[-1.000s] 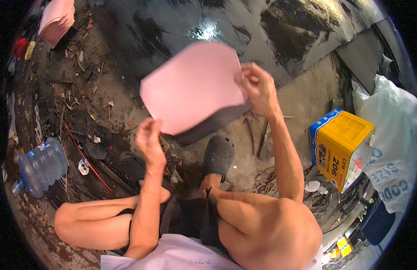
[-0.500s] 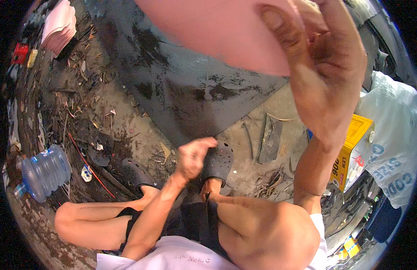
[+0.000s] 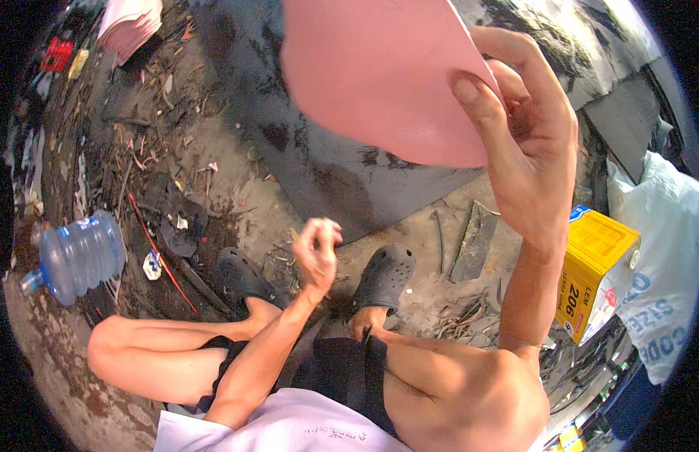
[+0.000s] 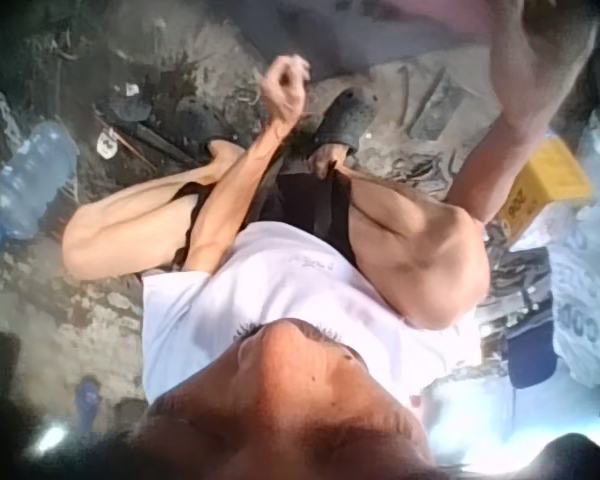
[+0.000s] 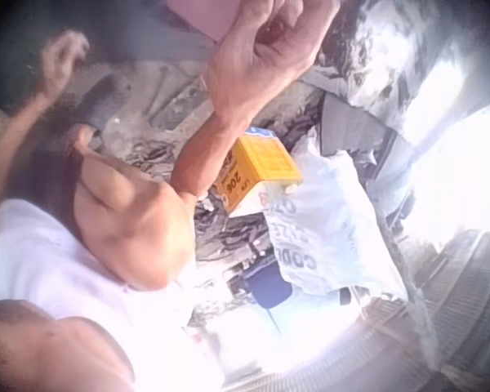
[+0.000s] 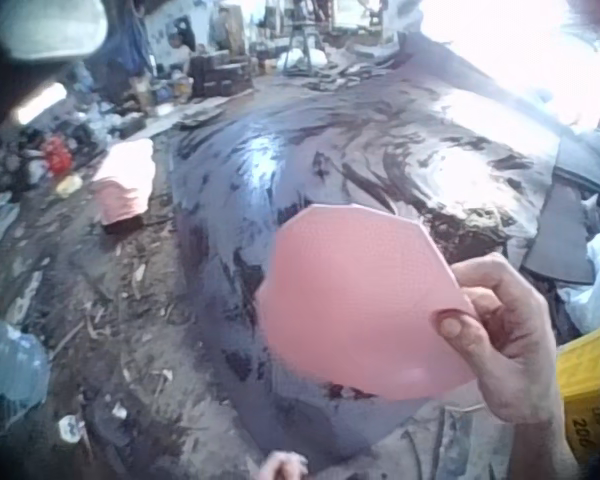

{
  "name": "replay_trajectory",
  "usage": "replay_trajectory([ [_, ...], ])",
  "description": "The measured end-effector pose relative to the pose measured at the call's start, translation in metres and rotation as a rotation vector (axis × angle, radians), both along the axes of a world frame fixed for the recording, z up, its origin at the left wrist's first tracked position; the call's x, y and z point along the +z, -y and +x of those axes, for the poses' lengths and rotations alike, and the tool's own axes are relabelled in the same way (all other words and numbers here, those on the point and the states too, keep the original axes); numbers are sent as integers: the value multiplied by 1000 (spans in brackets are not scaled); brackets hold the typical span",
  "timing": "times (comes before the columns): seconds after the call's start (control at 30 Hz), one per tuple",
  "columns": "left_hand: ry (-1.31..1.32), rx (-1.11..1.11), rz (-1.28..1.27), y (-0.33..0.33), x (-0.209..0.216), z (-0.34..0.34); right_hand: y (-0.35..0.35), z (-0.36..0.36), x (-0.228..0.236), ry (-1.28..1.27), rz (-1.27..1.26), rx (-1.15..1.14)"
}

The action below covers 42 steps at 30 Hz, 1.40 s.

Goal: The person applies a liquid to a dark surface using a yellow bowl and a sponge, then retrieves a stack of pink sheets. They place the sheets one by one onto the treated surface, arranging them in a grid pattern.

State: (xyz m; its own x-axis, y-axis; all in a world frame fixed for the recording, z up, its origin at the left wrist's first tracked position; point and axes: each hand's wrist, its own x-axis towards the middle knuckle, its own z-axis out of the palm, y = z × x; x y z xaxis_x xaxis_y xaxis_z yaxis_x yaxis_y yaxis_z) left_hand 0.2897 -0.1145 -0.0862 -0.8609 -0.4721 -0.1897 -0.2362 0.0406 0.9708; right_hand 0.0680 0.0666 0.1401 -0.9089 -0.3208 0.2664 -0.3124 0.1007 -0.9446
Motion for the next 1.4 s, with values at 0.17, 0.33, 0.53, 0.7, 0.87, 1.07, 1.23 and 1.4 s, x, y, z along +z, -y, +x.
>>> replay_trajectory([
  [0.17, 17, 106, 959, 51, 29, -58, 18, 10, -17, 165, -7, 123],
  [0.33, 70, -78, 1260, 69, 39, -53, 40, 17, -53, 394, -157, 290],
  [0.53, -108, 148, 949, 98, 46, -38, -20, -9, -105, 292, 280, 72],
  [0.7, -14, 232, 361, 97, 57, -46, -14, 8, -140, 259, 357, -9],
  [0.87, 220, 376, 322, 92, 32, -30, -20, 1, -163, 293, 487, -43],
  [1.07, 323, 326, 345, 51, -10, -2, -51, 15, -202, 345, 549, -66],
  [1.23, 359, 343, 259, 36, -20, -1, -69, 25, -226, 389, 475, -81],
  [1.4, 229, 409, 217, 33, -31, 6, -63, 30, -229, 436, 458, -81],
])
